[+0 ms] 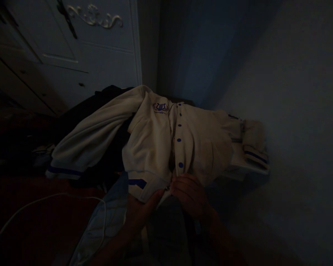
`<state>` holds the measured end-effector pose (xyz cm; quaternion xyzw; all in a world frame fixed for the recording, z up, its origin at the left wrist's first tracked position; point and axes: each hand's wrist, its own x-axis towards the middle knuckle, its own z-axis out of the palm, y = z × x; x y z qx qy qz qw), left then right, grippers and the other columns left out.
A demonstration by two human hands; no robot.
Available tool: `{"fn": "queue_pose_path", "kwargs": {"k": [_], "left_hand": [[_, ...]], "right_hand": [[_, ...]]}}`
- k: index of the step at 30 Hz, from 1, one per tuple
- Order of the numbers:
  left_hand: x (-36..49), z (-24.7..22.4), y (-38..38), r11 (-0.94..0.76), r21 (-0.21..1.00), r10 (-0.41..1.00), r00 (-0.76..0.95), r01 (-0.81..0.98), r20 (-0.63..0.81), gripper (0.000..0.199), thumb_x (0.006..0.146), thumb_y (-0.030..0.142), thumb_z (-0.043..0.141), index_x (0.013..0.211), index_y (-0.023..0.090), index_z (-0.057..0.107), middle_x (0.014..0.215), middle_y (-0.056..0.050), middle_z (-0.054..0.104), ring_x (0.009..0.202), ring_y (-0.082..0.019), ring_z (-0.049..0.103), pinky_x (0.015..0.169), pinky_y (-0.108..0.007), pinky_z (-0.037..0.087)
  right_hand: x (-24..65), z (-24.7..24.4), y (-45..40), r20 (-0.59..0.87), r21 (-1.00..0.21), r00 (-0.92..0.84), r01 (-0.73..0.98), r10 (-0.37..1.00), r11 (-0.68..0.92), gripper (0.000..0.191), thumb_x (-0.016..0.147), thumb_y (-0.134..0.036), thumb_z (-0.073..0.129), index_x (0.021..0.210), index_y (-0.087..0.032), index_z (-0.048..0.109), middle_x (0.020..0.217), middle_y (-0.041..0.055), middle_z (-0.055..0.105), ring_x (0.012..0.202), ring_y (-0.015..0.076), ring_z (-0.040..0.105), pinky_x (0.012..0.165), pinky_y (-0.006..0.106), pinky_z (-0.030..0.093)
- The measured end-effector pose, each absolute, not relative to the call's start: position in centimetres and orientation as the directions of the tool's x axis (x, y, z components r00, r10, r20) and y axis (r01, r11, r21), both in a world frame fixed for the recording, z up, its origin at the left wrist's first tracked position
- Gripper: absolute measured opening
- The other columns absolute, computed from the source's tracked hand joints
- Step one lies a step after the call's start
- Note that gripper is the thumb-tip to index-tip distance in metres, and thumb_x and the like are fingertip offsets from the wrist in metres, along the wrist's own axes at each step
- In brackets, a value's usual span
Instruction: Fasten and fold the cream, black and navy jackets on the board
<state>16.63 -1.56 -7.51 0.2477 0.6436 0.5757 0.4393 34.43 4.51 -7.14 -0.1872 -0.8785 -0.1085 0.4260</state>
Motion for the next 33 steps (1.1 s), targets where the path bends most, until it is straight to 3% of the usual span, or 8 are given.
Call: {"fn": "queue_pose_path", "kwargs": {"k": [7, 12, 19, 25, 33], "left_hand": [[16.5, -7.9, -1.7, 0.258, 0.960, 0.846, -0.454, -0.110, -0.279, 0.055, 0.056, 0.042, 0.083, 0.098, 0.014, 0.063, 0.103, -0.014, 0.071, 0.099, -0.028, 0.069, 0.087, -0.038, 0.056], [16.3, -8.7, -1.9, 0.225, 0.958, 0.870, -0.406, -0.179, -0.280, 0.055, 0.057, 0.042, 0.082, 0.100, 0.014, 0.062, 0.105, -0.014, 0.070, 0.098, -0.027, 0.068, 0.086, -0.037, 0.056], [17.0, -8.5, -2.7, 0.152, 0.950, 0.887, -0.387, -0.273, -0.253, 0.074, 0.043, 0.035, 0.090, 0.107, 0.013, 0.062, 0.109, -0.014, 0.071, 0.105, -0.029, 0.067, 0.096, -0.041, 0.054], [16.9, -8.5, -2.7, 0.304, 0.903, 0.836, -0.370, -0.304, -0.406, 0.072, 0.036, 0.034, 0.094, 0.099, 0.013, 0.066, 0.097, -0.014, 0.074, 0.096, -0.029, 0.070, 0.084, -0.038, 0.060], [17.3, -8.0, -2.1, 0.252, 0.821, 0.862, -0.267, -0.512, -0.431, 0.072, 0.040, 0.030, 0.093, 0.103, 0.012, 0.064, 0.101, -0.014, 0.074, 0.096, -0.028, 0.071, 0.081, -0.034, 0.059]], "right_hand": [[34.1, -6.5, 4.5, 0.777, 0.047, -0.583, 0.431, 0.238, 0.901, 0.011, 0.091, -0.014, 0.056, 0.099, -0.015, 0.063, 0.095, 0.0045, 0.072, 0.106, 0.0103, 0.066, 0.098, 0.030, 0.052], [34.2, -6.8, 4.5, 0.789, 0.051, -0.575, 0.413, 0.217, 0.909, 0.021, 0.087, -0.009, 0.057, 0.107, -0.015, 0.061, 0.103, 0.0072, 0.071, 0.116, 0.0133, 0.063, 0.099, 0.033, 0.055], [33.4, -7.5, 4.2, 0.792, 0.025, -0.558, 0.439, 0.250, 0.898, 0.038, 0.091, -0.013, 0.048, 0.128, -0.012, 0.054, 0.103, 0.0112, 0.071, 0.115, 0.0157, 0.062, 0.099, 0.036, 0.054], [32.4, -6.6, 3.4, 0.795, 0.025, -0.538, 0.489, 0.280, 0.872, 0.045, 0.085, -0.009, 0.055, 0.130, -0.012, 0.053, 0.103, 0.0111, 0.070, 0.113, 0.0155, 0.063, 0.098, 0.033, 0.055], [32.5, -7.0, 3.8, 0.814, 0.011, -0.501, 0.521, 0.294, 0.854, 0.043, 0.087, -0.011, 0.054, 0.130, -0.013, 0.050, 0.096, 0.0097, 0.070, 0.102, 0.0156, 0.065, 0.092, 0.033, 0.054]]}}
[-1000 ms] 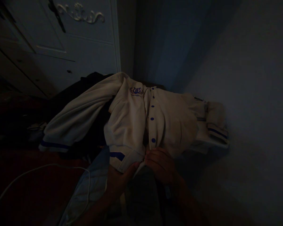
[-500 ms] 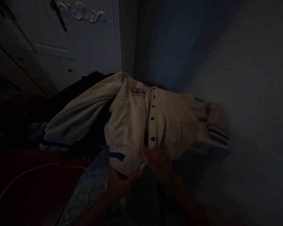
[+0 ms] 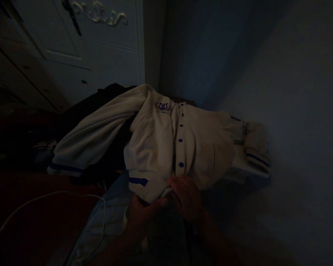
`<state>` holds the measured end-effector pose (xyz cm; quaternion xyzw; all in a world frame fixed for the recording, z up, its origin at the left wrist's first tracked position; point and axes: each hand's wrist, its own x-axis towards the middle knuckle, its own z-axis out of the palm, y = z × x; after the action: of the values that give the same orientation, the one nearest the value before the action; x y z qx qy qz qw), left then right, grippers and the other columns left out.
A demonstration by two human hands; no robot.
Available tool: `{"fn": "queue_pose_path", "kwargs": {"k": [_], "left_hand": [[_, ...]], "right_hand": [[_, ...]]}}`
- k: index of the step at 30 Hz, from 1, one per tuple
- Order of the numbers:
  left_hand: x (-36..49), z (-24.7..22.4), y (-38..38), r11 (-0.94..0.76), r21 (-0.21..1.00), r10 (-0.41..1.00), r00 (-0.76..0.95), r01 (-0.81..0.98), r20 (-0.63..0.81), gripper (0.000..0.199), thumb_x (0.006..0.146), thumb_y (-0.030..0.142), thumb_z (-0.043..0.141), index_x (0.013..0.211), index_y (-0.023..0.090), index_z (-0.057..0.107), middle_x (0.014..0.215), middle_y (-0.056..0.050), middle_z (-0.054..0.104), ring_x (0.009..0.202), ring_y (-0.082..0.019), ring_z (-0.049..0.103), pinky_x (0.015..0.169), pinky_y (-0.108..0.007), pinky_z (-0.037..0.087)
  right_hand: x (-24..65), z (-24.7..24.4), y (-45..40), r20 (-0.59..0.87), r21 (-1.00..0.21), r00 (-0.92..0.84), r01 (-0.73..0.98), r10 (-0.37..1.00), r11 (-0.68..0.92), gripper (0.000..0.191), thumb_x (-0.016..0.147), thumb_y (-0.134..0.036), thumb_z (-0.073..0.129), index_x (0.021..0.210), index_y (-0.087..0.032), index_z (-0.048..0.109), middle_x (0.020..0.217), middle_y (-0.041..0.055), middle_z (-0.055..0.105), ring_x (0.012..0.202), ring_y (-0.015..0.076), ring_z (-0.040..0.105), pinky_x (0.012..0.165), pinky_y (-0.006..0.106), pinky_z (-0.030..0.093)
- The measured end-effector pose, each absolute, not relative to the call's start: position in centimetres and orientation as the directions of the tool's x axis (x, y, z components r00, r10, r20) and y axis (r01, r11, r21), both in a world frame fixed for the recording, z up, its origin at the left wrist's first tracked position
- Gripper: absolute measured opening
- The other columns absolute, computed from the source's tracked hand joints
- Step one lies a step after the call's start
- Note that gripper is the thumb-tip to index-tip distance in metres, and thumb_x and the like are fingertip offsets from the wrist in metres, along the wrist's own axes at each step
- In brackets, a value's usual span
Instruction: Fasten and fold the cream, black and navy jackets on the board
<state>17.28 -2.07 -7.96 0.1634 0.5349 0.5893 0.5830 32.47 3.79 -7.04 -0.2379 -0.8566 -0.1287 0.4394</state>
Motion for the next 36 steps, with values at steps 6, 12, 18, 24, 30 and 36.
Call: {"fn": "queue_pose_path", "kwargs": {"k": [6, 12, 18, 24, 30, 36], "left_hand": [[17.7, -8.5, -2.1, 0.247, 0.796, 0.840, -0.288, -0.552, -0.460, 0.071, 0.038, 0.029, 0.093, 0.100, 0.013, 0.061, 0.101, -0.014, 0.074, 0.094, -0.027, 0.071, 0.079, -0.033, 0.058], [17.0, -7.7, -1.9, 0.298, 0.759, 0.800, -0.283, -0.578, -0.530, 0.078, 0.033, 0.028, 0.093, 0.102, 0.013, 0.060, 0.103, -0.014, 0.073, 0.098, -0.029, 0.070, 0.082, -0.036, 0.057], [16.3, -7.7, -1.7, 0.289, 0.512, 0.859, -0.018, -0.809, -0.512, 0.075, 0.048, 0.039, 0.089, 0.113, 0.012, 0.061, 0.113, -0.015, 0.071, 0.103, -0.031, 0.068, 0.090, -0.041, 0.056], [16.0, -8.6, -0.4, 0.404, 0.326, 0.845, 0.212, -0.855, -0.491, 0.046, 0.058, 0.023, 0.079, 0.101, 0.008, 0.069, 0.112, -0.015, 0.071, 0.114, -0.032, 0.064, 0.103, -0.040, 0.050], [15.0, -10.6, 0.7, 0.366, 0.239, 0.874, 0.244, -0.900, -0.420, 0.049, 0.061, 0.015, 0.064, 0.109, 0.010, 0.068, 0.099, -0.011, 0.075, 0.112, -0.030, 0.065, 0.106, -0.045, 0.047], [14.1, -12.1, 0.4, 0.348, 0.353, 0.891, 0.188, -0.868, -0.414, 0.030, 0.057, 0.030, 0.078, 0.080, 0.013, 0.071, 0.090, -0.011, 0.075, 0.099, -0.030, 0.069, 0.102, -0.046, 0.050]], "right_hand": [[31.7, -7.1, 4.3, 0.852, -0.076, -0.426, 0.476, 0.305, 0.876, 0.032, 0.087, -0.010, 0.047, 0.117, -0.018, 0.053, 0.091, 0.0071, 0.069, 0.092, 0.0139, 0.064, 0.087, 0.034, 0.054], [31.4, -6.4, 4.0, 0.822, -0.150, -0.446, 0.431, 0.355, 0.890, 0.030, 0.083, -0.005, 0.052, 0.110, -0.018, 0.054, 0.096, 0.0064, 0.071, 0.098, 0.0136, 0.066, 0.092, 0.033, 0.055], [33.0, -6.1, 5.4, 0.717, -0.024, -0.628, 0.411, 0.302, 0.911, 0.028, 0.091, -0.023, 0.056, 0.119, -0.016, 0.055, 0.097, 0.0053, 0.071, 0.098, 0.0125, 0.064, 0.099, 0.034, 0.052], [35.7, -4.6, 7.1, 0.480, 0.023, -0.776, 0.477, 0.408, 0.879, 0.041, 0.086, -0.036, 0.064, 0.124, -0.019, 0.058, 0.110, 0.0066, 0.067, 0.114, 0.0187, 0.055, 0.115, 0.048, 0.032], [36.2, -4.0, 9.1, 0.450, 0.170, -0.790, 0.533, 0.416, 0.829, 0.032, 0.084, -0.008, 0.055, 0.106, -0.026, 0.068, 0.095, 0.0041, 0.061, 0.102, 0.0156, 0.051, 0.112, 0.046, 0.029], [35.9, -4.1, 10.6, 0.484, 0.311, -0.813, 0.505, 0.323, 0.805, 0.011, 0.088, -0.012, 0.055, 0.085, -0.017, 0.065, 0.119, 0.0080, 0.061, 0.113, 0.0184, 0.050, 0.103, 0.040, 0.037]]}}
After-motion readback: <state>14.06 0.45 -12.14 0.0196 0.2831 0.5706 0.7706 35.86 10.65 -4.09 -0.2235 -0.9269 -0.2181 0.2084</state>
